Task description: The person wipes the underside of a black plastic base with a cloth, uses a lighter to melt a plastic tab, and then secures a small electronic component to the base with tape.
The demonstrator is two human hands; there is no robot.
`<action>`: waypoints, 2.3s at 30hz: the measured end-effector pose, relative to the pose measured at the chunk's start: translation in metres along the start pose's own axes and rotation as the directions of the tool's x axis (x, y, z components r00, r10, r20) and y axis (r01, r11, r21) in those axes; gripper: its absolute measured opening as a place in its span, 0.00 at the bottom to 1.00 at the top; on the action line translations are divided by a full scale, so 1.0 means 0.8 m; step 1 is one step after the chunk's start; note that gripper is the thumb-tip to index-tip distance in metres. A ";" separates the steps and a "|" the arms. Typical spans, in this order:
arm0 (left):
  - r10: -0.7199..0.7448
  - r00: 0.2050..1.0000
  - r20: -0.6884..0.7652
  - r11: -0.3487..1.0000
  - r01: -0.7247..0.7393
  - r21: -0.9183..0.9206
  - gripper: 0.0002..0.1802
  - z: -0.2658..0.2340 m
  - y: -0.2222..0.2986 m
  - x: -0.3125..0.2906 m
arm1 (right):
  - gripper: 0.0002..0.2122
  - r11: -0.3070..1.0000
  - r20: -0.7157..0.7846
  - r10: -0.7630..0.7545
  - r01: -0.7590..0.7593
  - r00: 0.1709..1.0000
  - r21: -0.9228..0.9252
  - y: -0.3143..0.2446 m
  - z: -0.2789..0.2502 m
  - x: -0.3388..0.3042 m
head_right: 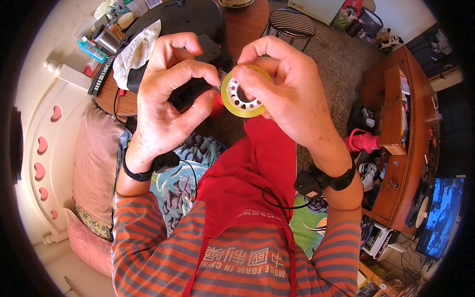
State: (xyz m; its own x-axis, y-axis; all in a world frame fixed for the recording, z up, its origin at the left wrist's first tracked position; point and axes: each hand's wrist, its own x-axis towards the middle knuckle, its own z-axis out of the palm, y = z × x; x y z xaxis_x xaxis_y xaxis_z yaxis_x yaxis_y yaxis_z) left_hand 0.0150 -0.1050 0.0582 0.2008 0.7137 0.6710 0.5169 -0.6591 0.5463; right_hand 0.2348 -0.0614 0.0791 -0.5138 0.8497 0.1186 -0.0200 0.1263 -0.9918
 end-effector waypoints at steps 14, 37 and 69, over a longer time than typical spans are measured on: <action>-0.050 0.996 0.080 0.988 0.060 -0.140 0.09 0.001 -0.006 0.003 | 0.07 0.990 0.052 0.048 -0.054 0.997 0.134 0.018 -0.012 -0.002; -0.099 0.971 0.216 0.912 0.176 -0.370 0.09 -0.013 -0.005 0.000 | 0.14 0.884 0.273 0.163 -0.264 0.948 0.386 0.018 -0.022 -0.002; 0.006 0.966 -0.259 0.959 -0.079 -0.272 0.15 -0.071 0.180 -0.019 | 0.05 0.363 -0.133 -0.872 0.804 0.471 0.471 -0.058 0.010 -0.081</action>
State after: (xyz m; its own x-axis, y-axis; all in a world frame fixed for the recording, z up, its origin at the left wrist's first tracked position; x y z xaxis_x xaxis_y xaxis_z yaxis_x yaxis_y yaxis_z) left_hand 0.0392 -0.2247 0.1551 -0.0186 0.6237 0.7815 0.2534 -0.7531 0.6071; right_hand 0.2621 -0.1267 0.1172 -0.1105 0.3584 0.9270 -0.8247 0.4875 -0.2868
